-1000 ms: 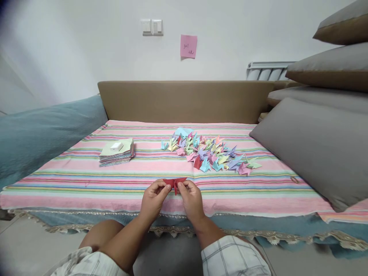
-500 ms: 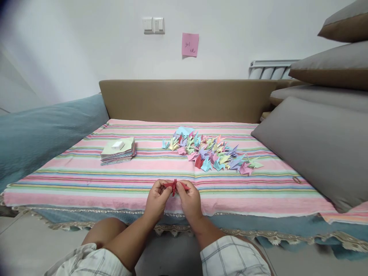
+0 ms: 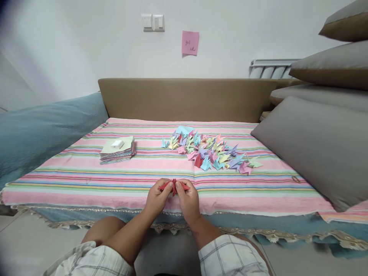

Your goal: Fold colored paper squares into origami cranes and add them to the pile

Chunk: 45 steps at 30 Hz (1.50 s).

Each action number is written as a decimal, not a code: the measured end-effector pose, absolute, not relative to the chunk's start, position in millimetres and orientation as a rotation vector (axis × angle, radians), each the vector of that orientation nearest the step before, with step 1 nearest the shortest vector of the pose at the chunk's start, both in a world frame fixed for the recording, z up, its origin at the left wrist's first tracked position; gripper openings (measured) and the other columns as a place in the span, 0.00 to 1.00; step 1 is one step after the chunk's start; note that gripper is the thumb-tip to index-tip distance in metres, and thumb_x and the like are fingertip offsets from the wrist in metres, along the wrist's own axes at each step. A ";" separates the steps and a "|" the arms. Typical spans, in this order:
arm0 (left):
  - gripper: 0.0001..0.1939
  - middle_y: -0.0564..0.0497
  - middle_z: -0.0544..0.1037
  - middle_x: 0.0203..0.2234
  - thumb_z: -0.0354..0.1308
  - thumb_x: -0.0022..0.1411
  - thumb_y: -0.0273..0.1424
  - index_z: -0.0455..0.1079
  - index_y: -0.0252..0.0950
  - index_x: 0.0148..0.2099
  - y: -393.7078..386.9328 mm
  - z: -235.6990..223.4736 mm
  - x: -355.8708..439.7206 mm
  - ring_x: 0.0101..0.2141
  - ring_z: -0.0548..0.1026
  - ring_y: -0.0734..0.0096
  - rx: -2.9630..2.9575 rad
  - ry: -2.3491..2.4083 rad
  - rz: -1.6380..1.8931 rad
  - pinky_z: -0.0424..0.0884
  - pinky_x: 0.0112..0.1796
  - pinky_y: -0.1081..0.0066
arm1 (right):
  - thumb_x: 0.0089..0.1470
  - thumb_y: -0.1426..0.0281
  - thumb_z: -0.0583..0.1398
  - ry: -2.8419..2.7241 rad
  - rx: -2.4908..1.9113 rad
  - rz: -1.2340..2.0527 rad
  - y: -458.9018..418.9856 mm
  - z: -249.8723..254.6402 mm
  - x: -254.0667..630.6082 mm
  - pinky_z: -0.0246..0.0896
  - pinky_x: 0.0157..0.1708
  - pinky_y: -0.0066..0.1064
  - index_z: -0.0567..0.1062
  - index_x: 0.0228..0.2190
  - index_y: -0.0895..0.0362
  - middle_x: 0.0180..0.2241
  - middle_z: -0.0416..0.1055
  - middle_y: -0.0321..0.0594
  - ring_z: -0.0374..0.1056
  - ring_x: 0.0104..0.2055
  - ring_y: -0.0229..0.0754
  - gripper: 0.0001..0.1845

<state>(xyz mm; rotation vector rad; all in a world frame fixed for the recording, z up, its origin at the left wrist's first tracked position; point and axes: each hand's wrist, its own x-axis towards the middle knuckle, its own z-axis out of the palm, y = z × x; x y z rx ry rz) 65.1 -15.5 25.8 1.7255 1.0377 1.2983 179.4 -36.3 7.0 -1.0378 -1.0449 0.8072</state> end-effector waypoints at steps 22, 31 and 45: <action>0.17 0.53 0.64 0.24 0.44 0.63 0.41 0.60 0.37 0.26 -18.3 24.8 70.6 0.29 0.64 0.71 1.778 0.962 1.236 0.62 0.33 0.71 | 0.52 0.55 0.56 -1.047 -1.144 0.851 -39.4 12.0 173.5 0.53 0.23 0.27 0.69 0.23 0.56 0.17 0.62 0.31 0.57 0.21 0.36 0.18; 0.21 0.56 0.63 0.17 0.50 0.57 0.49 0.58 0.36 0.24 -17.2 20.8 77.5 0.21 0.63 0.75 1.205 0.812 1.168 0.63 0.26 0.73 | 0.49 0.53 0.57 -0.819 -0.997 1.125 -34.6 8.4 170.0 0.41 0.14 0.25 0.64 0.17 0.56 0.11 0.54 0.27 0.47 0.14 0.31 0.21; 0.23 0.52 0.72 0.18 0.61 0.47 0.48 0.56 0.35 0.22 -19.8 23.9 84.2 0.21 0.71 0.73 0.629 0.749 1.124 0.68 0.24 0.72 | 0.41 0.58 0.65 -0.457 -0.861 1.372 -32.9 12.7 170.2 0.42 0.11 0.19 0.67 0.18 0.58 0.13 0.59 0.27 0.51 0.13 0.26 0.18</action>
